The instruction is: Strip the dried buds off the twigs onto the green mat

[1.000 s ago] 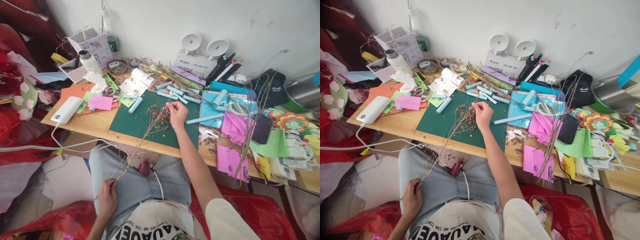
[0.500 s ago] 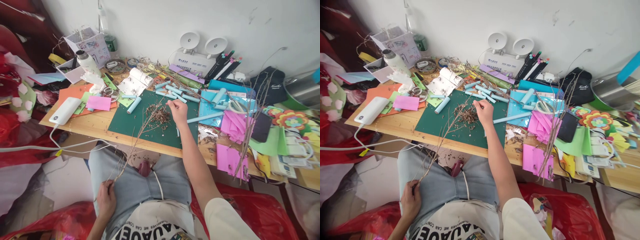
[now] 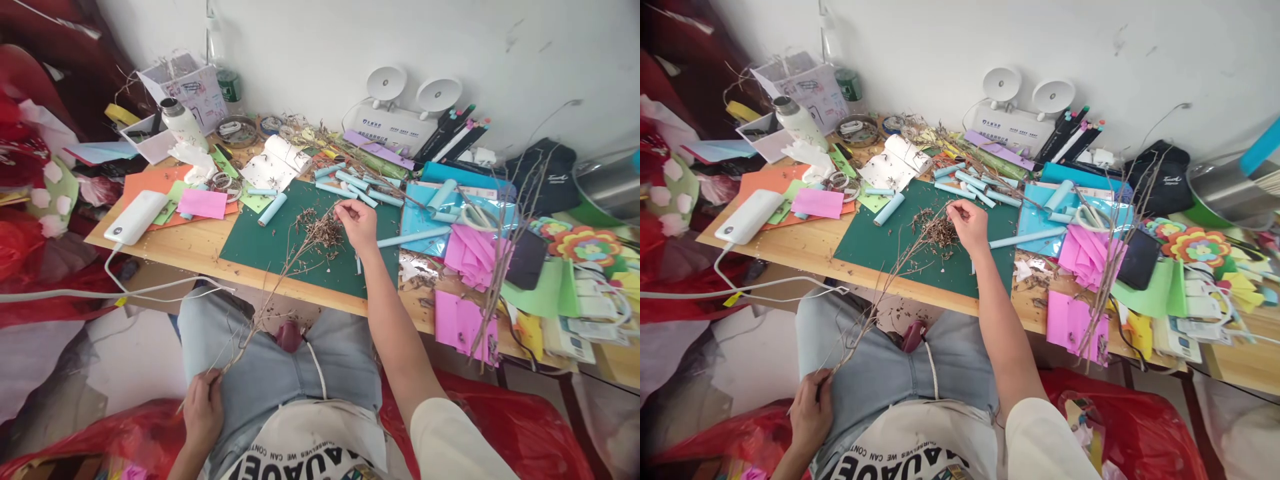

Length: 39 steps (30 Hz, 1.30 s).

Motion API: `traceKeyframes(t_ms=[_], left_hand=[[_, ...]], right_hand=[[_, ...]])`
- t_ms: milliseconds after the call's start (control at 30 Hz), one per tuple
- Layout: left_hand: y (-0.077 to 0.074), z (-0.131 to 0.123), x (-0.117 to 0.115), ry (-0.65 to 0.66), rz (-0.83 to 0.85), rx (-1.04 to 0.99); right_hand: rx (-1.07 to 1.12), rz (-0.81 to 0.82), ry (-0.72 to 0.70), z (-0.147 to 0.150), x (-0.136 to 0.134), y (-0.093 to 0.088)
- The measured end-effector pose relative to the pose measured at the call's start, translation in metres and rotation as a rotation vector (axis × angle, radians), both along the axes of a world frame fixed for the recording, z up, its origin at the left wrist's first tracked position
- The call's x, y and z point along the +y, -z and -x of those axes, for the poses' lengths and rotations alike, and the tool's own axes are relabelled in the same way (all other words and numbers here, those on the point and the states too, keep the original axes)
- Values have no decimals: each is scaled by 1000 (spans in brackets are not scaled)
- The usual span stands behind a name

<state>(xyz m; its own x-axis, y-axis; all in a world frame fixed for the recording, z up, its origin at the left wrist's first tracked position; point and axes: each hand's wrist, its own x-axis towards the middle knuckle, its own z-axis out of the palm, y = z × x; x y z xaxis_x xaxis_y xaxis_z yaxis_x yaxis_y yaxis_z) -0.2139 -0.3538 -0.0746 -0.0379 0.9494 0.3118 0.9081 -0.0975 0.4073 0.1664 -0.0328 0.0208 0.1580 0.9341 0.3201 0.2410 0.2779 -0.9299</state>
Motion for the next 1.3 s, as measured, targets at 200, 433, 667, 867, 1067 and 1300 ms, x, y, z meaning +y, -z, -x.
traceKeyframes(t_ms=[200,433,667,867,1067,1300], left_hand=[[0,2,-3,22,-19,2],[9,5,-3,26,-15,16],[10,4,-3,11,6,3],[12,5,-2,23,-3,11],[15,6,-3,12,8,-3],[11,3,-1,7,23,-25]], right_hand=[[39,39,17,7,-2,-3],[13,83,7,6,0,3],[-305,-64,260,-6,1,8],[-188,-27,98,-6,-1,3],[-242,-57,68,-5,1,9],[-490,-155,152,-11,2,8]])
